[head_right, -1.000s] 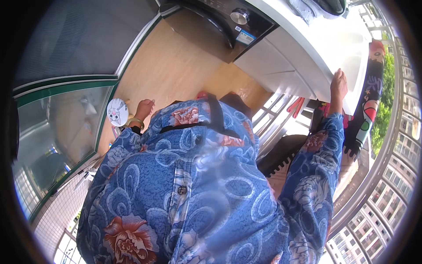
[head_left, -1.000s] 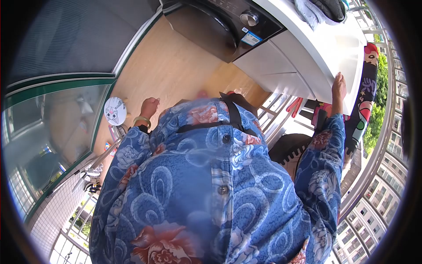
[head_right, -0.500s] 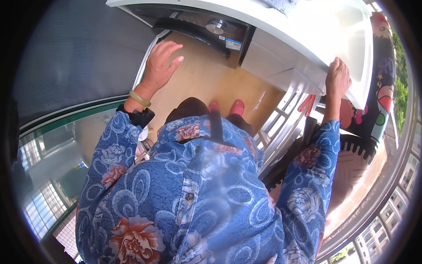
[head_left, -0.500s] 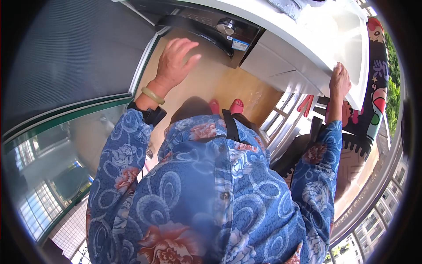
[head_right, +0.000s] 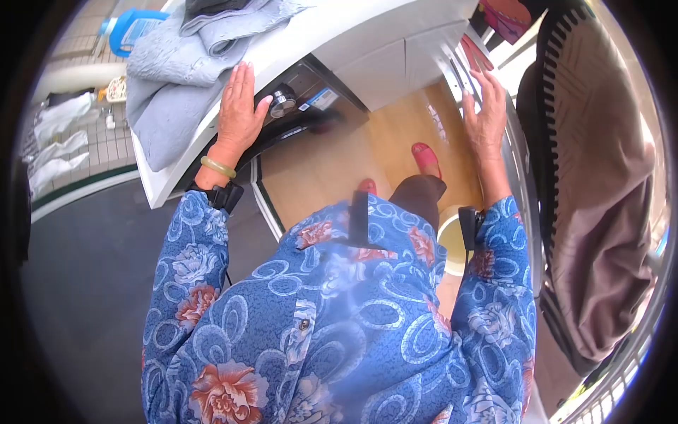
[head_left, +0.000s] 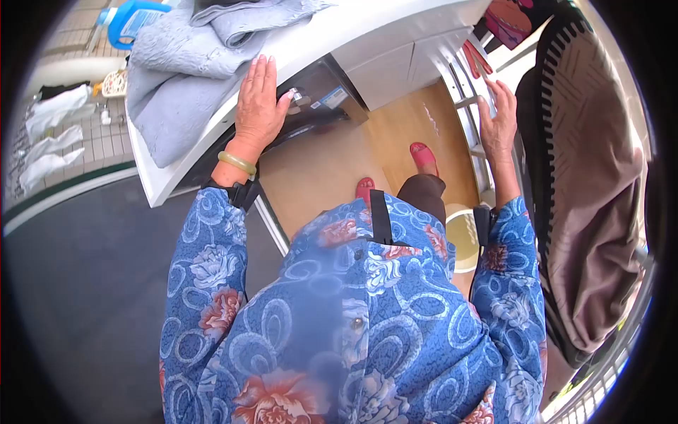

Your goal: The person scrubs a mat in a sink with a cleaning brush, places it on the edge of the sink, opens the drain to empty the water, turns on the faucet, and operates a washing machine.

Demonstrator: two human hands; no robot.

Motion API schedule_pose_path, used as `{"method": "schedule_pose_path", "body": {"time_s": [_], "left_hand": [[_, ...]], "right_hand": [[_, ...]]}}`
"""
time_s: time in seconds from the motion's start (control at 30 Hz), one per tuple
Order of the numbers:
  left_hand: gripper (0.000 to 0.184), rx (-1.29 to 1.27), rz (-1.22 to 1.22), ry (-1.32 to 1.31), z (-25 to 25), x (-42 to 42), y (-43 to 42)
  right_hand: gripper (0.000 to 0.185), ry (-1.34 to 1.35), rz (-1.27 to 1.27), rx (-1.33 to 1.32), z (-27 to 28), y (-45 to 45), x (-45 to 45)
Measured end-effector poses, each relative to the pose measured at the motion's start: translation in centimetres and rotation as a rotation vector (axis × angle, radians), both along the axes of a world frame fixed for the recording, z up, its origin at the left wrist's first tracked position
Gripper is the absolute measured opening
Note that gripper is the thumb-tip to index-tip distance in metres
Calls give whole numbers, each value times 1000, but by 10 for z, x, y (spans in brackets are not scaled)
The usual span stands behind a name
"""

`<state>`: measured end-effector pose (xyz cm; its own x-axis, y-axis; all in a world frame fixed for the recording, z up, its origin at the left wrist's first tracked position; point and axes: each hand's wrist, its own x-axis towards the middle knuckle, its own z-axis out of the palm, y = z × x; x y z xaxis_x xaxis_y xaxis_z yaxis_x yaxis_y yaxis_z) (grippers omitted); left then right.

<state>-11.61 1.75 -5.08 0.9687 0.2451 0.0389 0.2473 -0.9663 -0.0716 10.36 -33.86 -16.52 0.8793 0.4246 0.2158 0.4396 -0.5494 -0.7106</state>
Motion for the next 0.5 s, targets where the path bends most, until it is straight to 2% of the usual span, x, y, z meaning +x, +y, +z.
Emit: {"method": "schedule_pose_path", "body": {"time_s": [0.1, 0.17, 0.2, 0.23, 0.33, 0.43, 0.5], "left_hand": [[82, 140, 29, -36, 3, -1, 4], [89, 250, 94, -39, 5, -3, 4], [90, 325, 127, -38, 5, -5, 7], [91, 309, 208, -20, -5, -24, 7], [93, 333, 247, -60, -6, -27, 14], [95, 318, 223, -52, -12, -34, 24], [97, 291, 291, -54, -15, -46, 30]], "right_hand": [[33, 258, -57, -22, -50, -54, -53], [33, 369, -97, -141, -72, -91, -98], [35, 521, -116, -240, -88, -113, -117], [36, 574, -76, -324, -101, -136, -126], [35, 698, -123, -584, -133, -201, -176], [32, 769, -85, -665, -165, -260, -237], [31, 812, -76, -732, -177, -283, -240]]}}
